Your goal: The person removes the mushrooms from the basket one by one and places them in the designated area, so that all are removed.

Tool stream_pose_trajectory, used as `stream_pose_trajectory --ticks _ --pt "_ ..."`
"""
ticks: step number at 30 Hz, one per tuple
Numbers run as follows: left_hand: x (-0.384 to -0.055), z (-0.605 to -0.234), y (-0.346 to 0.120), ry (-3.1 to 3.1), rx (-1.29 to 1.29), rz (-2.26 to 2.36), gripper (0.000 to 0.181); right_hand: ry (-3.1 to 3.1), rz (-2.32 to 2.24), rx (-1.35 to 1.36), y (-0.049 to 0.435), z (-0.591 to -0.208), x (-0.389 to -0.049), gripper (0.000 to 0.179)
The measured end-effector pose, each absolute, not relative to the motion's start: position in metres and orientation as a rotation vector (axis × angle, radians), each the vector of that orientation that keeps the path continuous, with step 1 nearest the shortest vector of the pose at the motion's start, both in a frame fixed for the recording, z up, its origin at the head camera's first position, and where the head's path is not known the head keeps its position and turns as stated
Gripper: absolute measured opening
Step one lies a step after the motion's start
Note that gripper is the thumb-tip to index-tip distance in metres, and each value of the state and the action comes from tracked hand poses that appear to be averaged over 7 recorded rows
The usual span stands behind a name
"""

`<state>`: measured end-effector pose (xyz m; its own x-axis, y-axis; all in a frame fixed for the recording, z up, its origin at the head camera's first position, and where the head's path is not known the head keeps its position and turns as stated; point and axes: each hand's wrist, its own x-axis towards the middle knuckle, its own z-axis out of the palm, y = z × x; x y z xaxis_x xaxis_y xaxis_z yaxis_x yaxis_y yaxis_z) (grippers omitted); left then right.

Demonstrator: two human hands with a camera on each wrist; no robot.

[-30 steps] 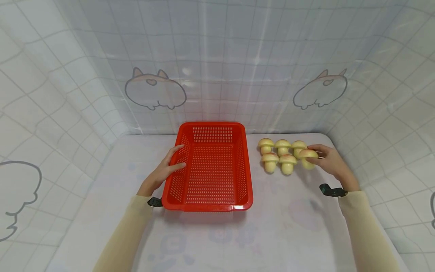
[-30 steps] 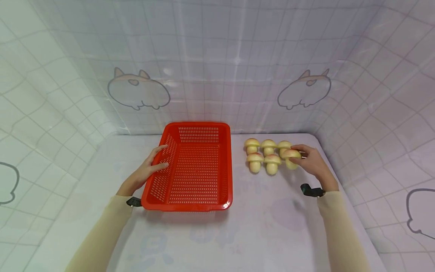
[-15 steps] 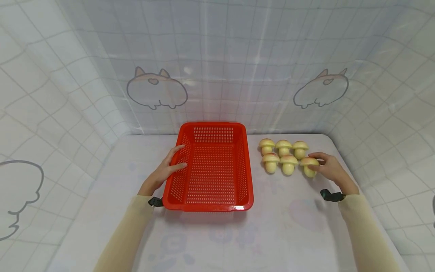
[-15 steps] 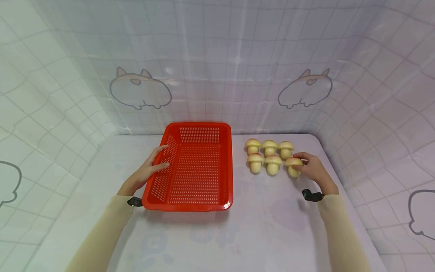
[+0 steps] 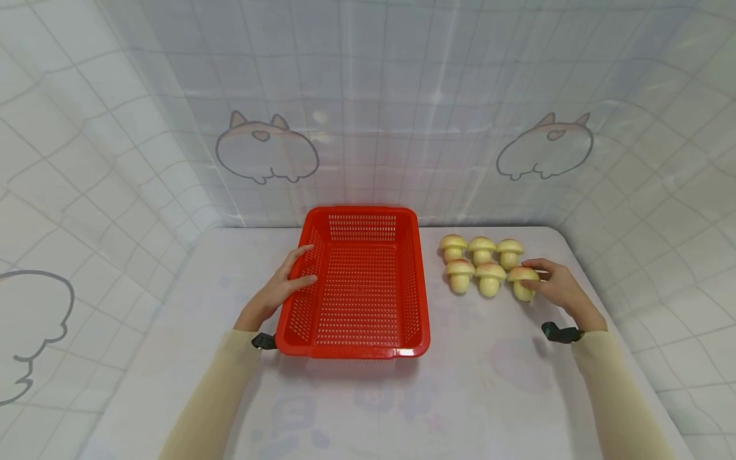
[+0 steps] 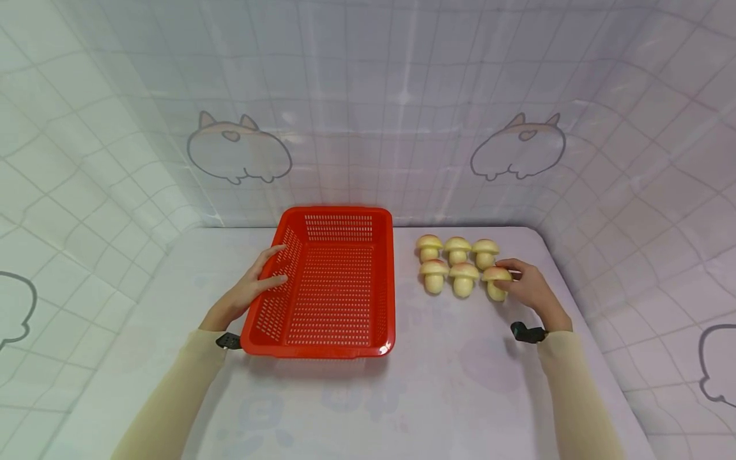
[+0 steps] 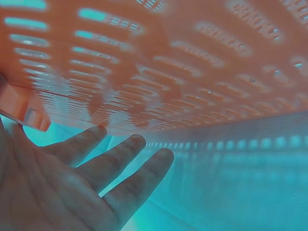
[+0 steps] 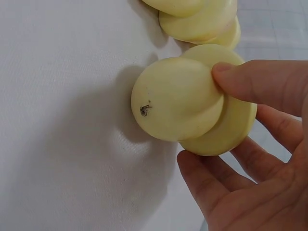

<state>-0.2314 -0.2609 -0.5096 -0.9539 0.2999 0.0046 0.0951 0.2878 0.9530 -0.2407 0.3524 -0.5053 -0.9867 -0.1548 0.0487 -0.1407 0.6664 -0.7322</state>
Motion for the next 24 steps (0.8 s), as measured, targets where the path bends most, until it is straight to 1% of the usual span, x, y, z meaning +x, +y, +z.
stream_pose_trajectory --ticks 7,24 --pt "-0.2310 -0.5095 -0.2599 2.384 0.366 1.736 0.075 2.854 -1.279 -0.258 0.3523 -0.5088 -0.2423 0.052" --pt "-0.2298 -0.5091 -0.2591 2.380 0.358 1.744 0.076 2.818 -1.290 -0.252 0.3529 -0.5115 -0.2442 0.057"
